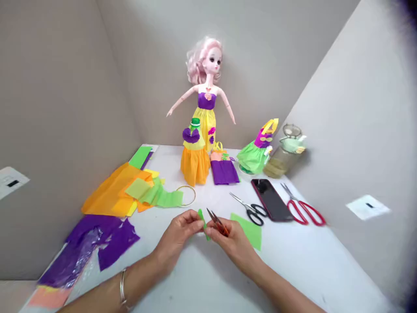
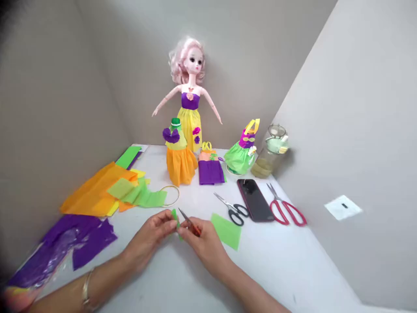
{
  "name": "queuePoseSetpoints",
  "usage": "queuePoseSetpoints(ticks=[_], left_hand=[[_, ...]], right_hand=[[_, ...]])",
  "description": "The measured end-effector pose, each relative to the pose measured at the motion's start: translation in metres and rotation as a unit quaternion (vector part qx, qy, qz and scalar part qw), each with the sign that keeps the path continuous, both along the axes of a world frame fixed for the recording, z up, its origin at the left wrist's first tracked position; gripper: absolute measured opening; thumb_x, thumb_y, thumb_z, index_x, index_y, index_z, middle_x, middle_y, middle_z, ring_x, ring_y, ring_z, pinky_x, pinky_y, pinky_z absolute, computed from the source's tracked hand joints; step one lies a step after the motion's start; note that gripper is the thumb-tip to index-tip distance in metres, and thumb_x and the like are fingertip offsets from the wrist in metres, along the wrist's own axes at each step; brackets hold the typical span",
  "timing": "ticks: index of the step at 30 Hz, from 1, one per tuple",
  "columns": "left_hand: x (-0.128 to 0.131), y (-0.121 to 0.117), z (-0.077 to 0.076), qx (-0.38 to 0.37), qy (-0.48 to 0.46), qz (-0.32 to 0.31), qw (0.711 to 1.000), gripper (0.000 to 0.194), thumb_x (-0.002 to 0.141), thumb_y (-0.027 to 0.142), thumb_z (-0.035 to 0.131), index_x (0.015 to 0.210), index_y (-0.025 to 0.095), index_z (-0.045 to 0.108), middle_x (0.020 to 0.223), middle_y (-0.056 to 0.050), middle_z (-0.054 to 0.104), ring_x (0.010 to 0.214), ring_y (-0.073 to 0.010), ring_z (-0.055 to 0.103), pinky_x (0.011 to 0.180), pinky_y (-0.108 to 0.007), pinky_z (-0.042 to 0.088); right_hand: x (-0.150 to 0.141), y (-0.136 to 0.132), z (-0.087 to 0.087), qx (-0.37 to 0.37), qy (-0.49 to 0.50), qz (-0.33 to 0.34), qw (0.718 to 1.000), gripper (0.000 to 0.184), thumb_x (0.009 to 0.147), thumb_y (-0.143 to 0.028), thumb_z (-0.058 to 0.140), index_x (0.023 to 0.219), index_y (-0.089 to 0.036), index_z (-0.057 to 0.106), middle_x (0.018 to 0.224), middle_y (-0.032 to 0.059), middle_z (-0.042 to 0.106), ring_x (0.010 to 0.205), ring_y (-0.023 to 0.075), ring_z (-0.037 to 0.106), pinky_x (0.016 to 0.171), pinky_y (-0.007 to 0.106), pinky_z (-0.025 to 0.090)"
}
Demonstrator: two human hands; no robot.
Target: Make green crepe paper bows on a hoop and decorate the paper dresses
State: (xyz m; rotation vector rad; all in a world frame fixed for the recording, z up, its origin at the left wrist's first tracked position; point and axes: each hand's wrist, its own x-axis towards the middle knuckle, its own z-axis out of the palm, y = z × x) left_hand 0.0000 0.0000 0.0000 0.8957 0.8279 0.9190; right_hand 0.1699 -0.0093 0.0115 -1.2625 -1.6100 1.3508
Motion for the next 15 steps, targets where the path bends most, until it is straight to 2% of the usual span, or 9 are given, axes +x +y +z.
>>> queuePoseSetpoints(ticks=[6, 8, 11, 15], left_hand=[[-0.003, 0.003, -0.003, -0.016, -0.030, 0.000, 0.999, 0.014, 0.082, 0.028, 0.066, 0.083, 0.018, 0.056, 0.082, 0.000, 0.061, 0.083, -0.0149, 0.057, 0.083, -0.028, 0.042], [-0.006, 0.004, -0.001, -0.009, -0.041, -0.001, 0.999, 0.012, 0.084, 0.026, 0.064, 0.084, 0.018, 0.056, 0.087, -0.001, 0.062, 0.087, -0.0155, 0.058, 0.086, -0.029, 0.042], [-0.010, 0.006, 0.004, 0.016, -0.023, -0.014, 0.999, 0.010, 0.084, 0.025, 0.063, 0.083, 0.018, 0.056, 0.091, -0.002, 0.062, 0.092, -0.0174, 0.059, 0.089, -0.031, 0.042], [-0.013, 0.008, 0.007, 0.051, 0.033, -0.031, 0.998, 0.011, 0.082, 0.025, 0.064, 0.082, 0.018, 0.056, 0.083, 0.000, 0.060, 0.086, -0.0169, 0.061, 0.082, -0.028, 0.042]], right_hand=[[0.002, -0.002, -0.005, -0.020, 0.019, 0.040, 0.999, 0.031, 0.086, -0.039, 0.058, 0.068, -0.018, 0.045, 0.062, -0.0062, 0.025, 0.057, 0.0092, 0.023, 0.052, 0.024, 0.020], [0.006, -0.001, -0.001, -0.017, 0.014, 0.060, 0.998, 0.031, 0.088, -0.042, 0.055, 0.071, -0.018, 0.047, 0.062, -0.0060, 0.027, 0.057, 0.0094, 0.025, 0.052, 0.023, 0.021], [0.014, 0.000, 0.005, 0.025, -0.025, 0.061, 0.998, 0.036, 0.095, -0.046, 0.043, 0.076, -0.017, 0.053, 0.064, -0.0044, 0.037, 0.059, 0.0108, 0.035, 0.056, 0.024, 0.028], [0.023, 0.001, 0.009, 0.045, -0.082, 0.038, 0.995, 0.043, 0.098, -0.046, 0.035, 0.080, -0.017, 0.060, 0.065, -0.0030, 0.044, 0.062, 0.0119, 0.041, 0.060, 0.025, 0.031]])
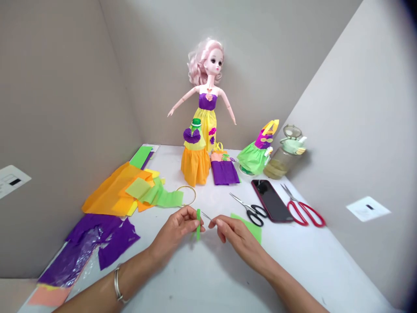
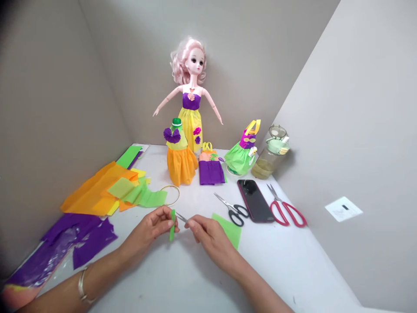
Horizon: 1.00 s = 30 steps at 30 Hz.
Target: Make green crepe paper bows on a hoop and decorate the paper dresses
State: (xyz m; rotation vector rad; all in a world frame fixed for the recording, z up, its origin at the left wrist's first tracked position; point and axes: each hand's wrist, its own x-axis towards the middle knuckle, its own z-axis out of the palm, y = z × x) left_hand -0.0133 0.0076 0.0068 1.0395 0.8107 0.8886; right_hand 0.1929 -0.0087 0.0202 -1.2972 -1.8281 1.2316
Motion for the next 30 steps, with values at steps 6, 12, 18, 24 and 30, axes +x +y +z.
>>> queuePoseSetpoints(ticks=[6, 12, 18, 24, 30], left_hand=[[-0.001, 0.001, -0.002, 0.020, 0.052, -0.007, 0.998, 0.015, 0.082, 0.029, 0.064, 0.084, 0.018, 0.055, 0.079, 0.000, 0.063, 0.082, -0.0158, 0.061, 0.077, -0.026, 0.041], [-0.002, 0.003, -0.006, 0.029, 0.071, -0.014, 0.997, 0.019, 0.083, 0.034, 0.065, 0.084, 0.018, 0.054, 0.076, 0.000, 0.066, 0.078, -0.0150, 0.062, 0.074, -0.025, 0.041], [-0.003, 0.005, -0.013, 0.032, 0.076, -0.023, 0.996, 0.024, 0.081, 0.039, 0.067, 0.085, 0.018, 0.056, 0.078, -0.002, 0.068, 0.079, -0.0161, 0.063, 0.075, -0.026, 0.043], [-0.003, 0.004, -0.014, 0.026, 0.076, -0.035, 0.996, 0.025, 0.081, 0.040, 0.066, 0.090, 0.016, 0.062, 0.081, -0.003, 0.068, 0.082, -0.0167, 0.062, 0.079, -0.027, 0.043], [-0.002, 0.005, -0.014, 0.025, 0.086, -0.032, 0.995, 0.025, 0.081, 0.041, 0.066, 0.085, 0.016, 0.061, 0.079, -0.003, 0.067, 0.080, -0.0171, 0.061, 0.077, -0.027, 0.042]], right_hand=[[0.001, 0.002, 0.001, -0.024, 0.000, 0.013, 1.000, 0.041, 0.097, -0.047, 0.039, 0.084, -0.016, 0.063, 0.063, -0.0040, 0.041, 0.060, 0.0113, 0.037, 0.057, 0.024, 0.029], [0.001, 0.002, -0.001, -0.025, -0.001, 0.016, 1.000, 0.043, 0.096, -0.049, 0.039, 0.081, -0.016, 0.062, 0.062, -0.0042, 0.039, 0.059, 0.0111, 0.037, 0.056, 0.024, 0.029], [-0.001, 0.001, -0.004, -0.033, 0.003, 0.017, 0.999, 0.040, 0.096, -0.048, 0.040, 0.075, -0.017, 0.055, 0.063, -0.0046, 0.038, 0.059, 0.0108, 0.035, 0.055, 0.023, 0.028], [-0.001, 0.002, -0.003, -0.031, 0.009, 0.012, 0.999, 0.041, 0.095, -0.050, 0.042, 0.077, -0.016, 0.057, 0.063, -0.0046, 0.036, 0.058, 0.0105, 0.033, 0.054, 0.023, 0.026], [-0.002, 0.002, -0.004, -0.039, 0.016, 0.015, 0.999, 0.041, 0.095, -0.049, 0.043, 0.079, -0.015, 0.059, 0.064, -0.0047, 0.034, 0.058, 0.0101, 0.030, 0.054, 0.023, 0.025]])
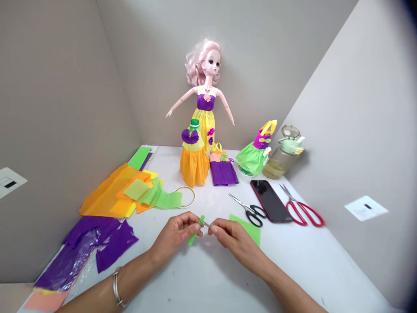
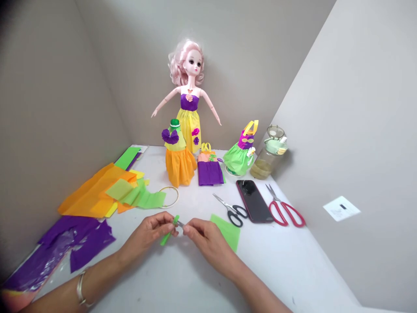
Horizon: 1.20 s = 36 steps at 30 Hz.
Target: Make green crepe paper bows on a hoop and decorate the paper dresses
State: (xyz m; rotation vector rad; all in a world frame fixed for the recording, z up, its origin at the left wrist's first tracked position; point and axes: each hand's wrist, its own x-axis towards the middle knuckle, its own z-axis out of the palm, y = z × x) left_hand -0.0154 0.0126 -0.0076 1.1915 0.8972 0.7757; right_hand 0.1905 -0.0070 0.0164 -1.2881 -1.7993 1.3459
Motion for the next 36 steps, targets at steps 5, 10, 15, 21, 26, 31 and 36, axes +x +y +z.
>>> queuePoseSetpoints(ticks=[5, 10, 15, 21, 26, 31, 36], left_hand=[[0.001, -0.001, 0.000, 0.006, -0.002, -0.004, 1.000, 0.024, 0.081, 0.040, 0.066, 0.085, 0.017, 0.060, 0.078, -0.002, 0.067, 0.079, -0.0171, 0.060, 0.076, -0.027, 0.042], [0.001, -0.001, 0.001, 0.004, -0.005, -0.003, 1.000, 0.024, 0.081, 0.040, 0.066, 0.083, 0.017, 0.061, 0.077, -0.002, 0.067, 0.078, -0.0170, 0.060, 0.077, -0.027, 0.042], [0.000, -0.001, 0.000, 0.009, 0.006, -0.007, 1.000, 0.023, 0.082, 0.039, 0.065, 0.083, 0.016, 0.062, 0.078, -0.003, 0.067, 0.078, -0.0168, 0.059, 0.075, -0.027, 0.042], [0.003, -0.003, 0.002, 0.005, 0.019, 0.002, 1.000, 0.023, 0.081, 0.038, 0.065, 0.078, 0.016, 0.061, 0.076, -0.003, 0.066, 0.076, -0.0167, 0.058, 0.075, -0.027, 0.042], [0.003, -0.004, 0.004, 0.003, 0.023, 0.004, 1.000, 0.025, 0.080, 0.040, 0.066, 0.075, 0.017, 0.060, 0.075, -0.004, 0.066, 0.074, -0.0166, 0.056, 0.072, -0.027, 0.041], [0.003, -0.002, 0.007, 0.029, 0.036, 0.015, 0.999, 0.024, 0.078, 0.041, 0.067, 0.075, 0.018, 0.063, 0.070, 0.000, 0.055, 0.065, -0.0128, 0.047, 0.063, -0.025, 0.038], [0.004, -0.003, 0.007, 0.049, 0.032, 0.019, 0.998, 0.025, 0.075, 0.042, 0.070, 0.074, 0.017, 0.069, 0.076, -0.001, 0.054, 0.071, -0.0145, 0.051, 0.069, -0.026, 0.041]], right_hand=[[-0.001, -0.001, -0.001, 0.006, -0.009, -0.003, 1.000, 0.041, 0.095, -0.048, 0.043, 0.078, -0.015, 0.060, 0.064, -0.0040, 0.036, 0.059, 0.0105, 0.030, 0.054, 0.024, 0.025], [-0.002, -0.002, -0.001, 0.006, -0.007, 0.000, 1.000, 0.040, 0.094, -0.048, 0.043, 0.078, -0.016, 0.060, 0.066, -0.0031, 0.040, 0.061, 0.0115, 0.033, 0.055, 0.023, 0.027], [-0.002, -0.002, -0.003, 0.008, -0.022, -0.010, 1.000, 0.038, 0.094, -0.046, 0.044, 0.075, -0.016, 0.058, 0.065, -0.0034, 0.041, 0.062, 0.0116, 0.035, 0.057, 0.023, 0.028], [-0.004, 0.000, -0.006, 0.001, -0.019, -0.010, 1.000, 0.039, 0.092, -0.047, 0.046, 0.072, -0.016, 0.058, 0.062, -0.0044, 0.038, 0.059, 0.0108, 0.033, 0.055, 0.023, 0.026], [-0.004, 0.000, -0.010, -0.023, -0.001, -0.019, 1.000, 0.043, 0.090, -0.051, 0.047, 0.069, -0.016, 0.057, 0.059, -0.0049, 0.034, 0.056, 0.0104, 0.030, 0.053, 0.024, 0.023], [-0.003, 0.002, -0.013, -0.076, 0.097, -0.046, 0.991, 0.044, 0.089, -0.058, 0.046, 0.079, -0.017, 0.058, 0.057, -0.0067, 0.030, 0.054, 0.0099, 0.026, 0.051, 0.023, 0.023], [-0.008, 0.003, -0.013, -0.089, 0.120, -0.042, 0.988, 0.041, 0.074, -0.054, 0.069, 0.089, -0.017, 0.061, 0.059, -0.0084, 0.023, 0.055, 0.0090, 0.021, 0.050, 0.023, 0.017]])
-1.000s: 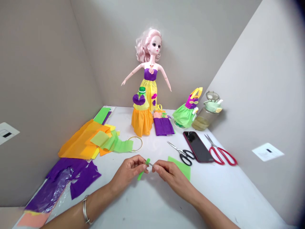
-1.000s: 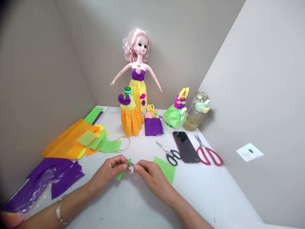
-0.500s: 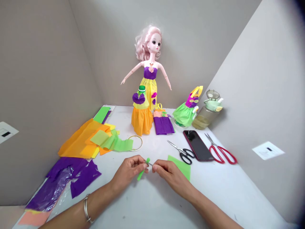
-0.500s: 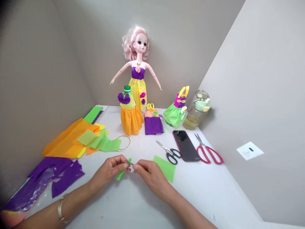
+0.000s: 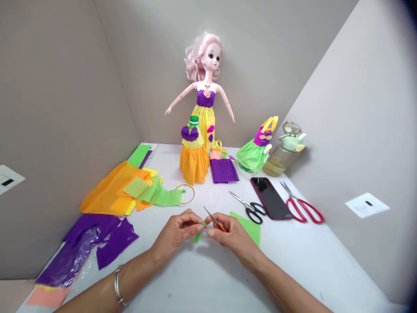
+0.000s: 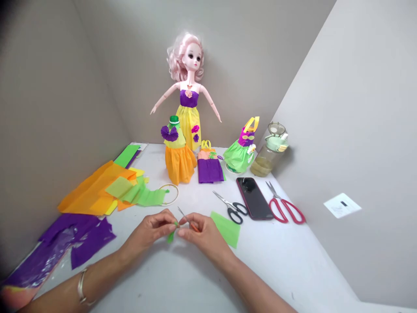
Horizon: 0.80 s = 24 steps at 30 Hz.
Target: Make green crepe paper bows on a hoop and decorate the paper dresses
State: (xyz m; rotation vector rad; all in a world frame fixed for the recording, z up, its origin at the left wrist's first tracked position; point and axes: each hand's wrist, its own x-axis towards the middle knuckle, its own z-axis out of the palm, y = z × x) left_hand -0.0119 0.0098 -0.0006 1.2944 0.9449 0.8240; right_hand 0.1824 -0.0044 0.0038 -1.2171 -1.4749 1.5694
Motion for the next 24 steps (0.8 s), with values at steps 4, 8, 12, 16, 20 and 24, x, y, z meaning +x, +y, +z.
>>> queuePoseSetpoints(ticks=[4, 8, 12, 16, 20, 24], left_hand=[[0.004, -0.005, 0.000, -0.005, -0.017, 0.012, 1.000, 0.021, 0.075, 0.038, 0.071, 0.072, 0.017, 0.069, 0.077, 0.000, 0.054, 0.073, -0.0147, 0.052, 0.072, -0.026, 0.041], [0.010, -0.008, 0.001, -0.021, -0.041, 0.032, 0.998, 0.017, 0.078, 0.034, 0.069, 0.072, 0.017, 0.067, 0.076, 0.001, 0.054, 0.071, -0.0129, 0.051, 0.069, -0.024, 0.040], [0.013, -0.009, 0.000, -0.046, -0.058, 0.053, 0.996, 0.017, 0.079, 0.033, 0.068, 0.073, 0.017, 0.065, 0.074, 0.001, 0.056, 0.072, -0.0136, 0.051, 0.069, -0.023, 0.040], [0.017, -0.010, 0.001, -0.062, -0.070, 0.073, 0.993, 0.017, 0.077, 0.032, 0.069, 0.071, 0.017, 0.063, 0.069, 0.002, 0.055, 0.069, -0.0129, 0.049, 0.068, -0.022, 0.039], [0.017, -0.010, 0.000, -0.080, -0.083, 0.081, 0.990, 0.017, 0.077, 0.032, 0.069, 0.073, 0.017, 0.063, 0.069, 0.003, 0.056, 0.069, -0.0126, 0.049, 0.068, -0.022, 0.039], [0.013, -0.009, -0.002, -0.074, -0.084, 0.097, 0.989, 0.015, 0.080, 0.033, 0.067, 0.078, 0.018, 0.063, 0.078, 0.001, 0.057, 0.077, -0.0136, 0.049, 0.074, -0.023, 0.039]], right_hand=[[-0.010, -0.004, 0.001, 0.017, 0.002, 0.007, 1.000, 0.036, 0.072, -0.047, 0.073, 0.087, -0.016, 0.064, 0.059, -0.0080, 0.024, 0.056, 0.0089, 0.021, 0.052, 0.024, 0.016], [-0.018, -0.006, 0.004, 0.014, 0.000, -0.010, 1.000, 0.030, 0.074, -0.044, 0.071, 0.072, -0.015, 0.061, 0.059, -0.0072, 0.026, 0.057, 0.0088, 0.022, 0.052, 0.025, 0.017], [-0.021, -0.006, 0.005, 0.011, -0.008, -0.026, 1.000, 0.029, 0.072, -0.043, 0.070, 0.068, -0.017, 0.059, 0.057, -0.0079, 0.023, 0.055, 0.0087, 0.021, 0.050, 0.025, 0.016], [-0.024, -0.005, 0.002, 0.018, -0.009, -0.040, 0.999, 0.025, 0.073, -0.038, 0.068, 0.067, -0.018, 0.056, 0.056, -0.0080, 0.024, 0.054, 0.0089, 0.022, 0.050, 0.024, 0.017], [-0.023, -0.006, -0.001, 0.015, -0.011, -0.034, 0.999, 0.022, 0.077, -0.034, 0.063, 0.065, -0.017, 0.054, 0.056, -0.0076, 0.026, 0.055, 0.0088, 0.023, 0.051, 0.025, 0.018], [-0.020, -0.006, 0.001, 0.004, -0.018, -0.033, 0.999, 0.020, 0.076, -0.032, 0.064, 0.066, -0.018, 0.053, 0.055, -0.0086, 0.020, 0.054, 0.0085, 0.020, 0.051, 0.025, 0.016]])
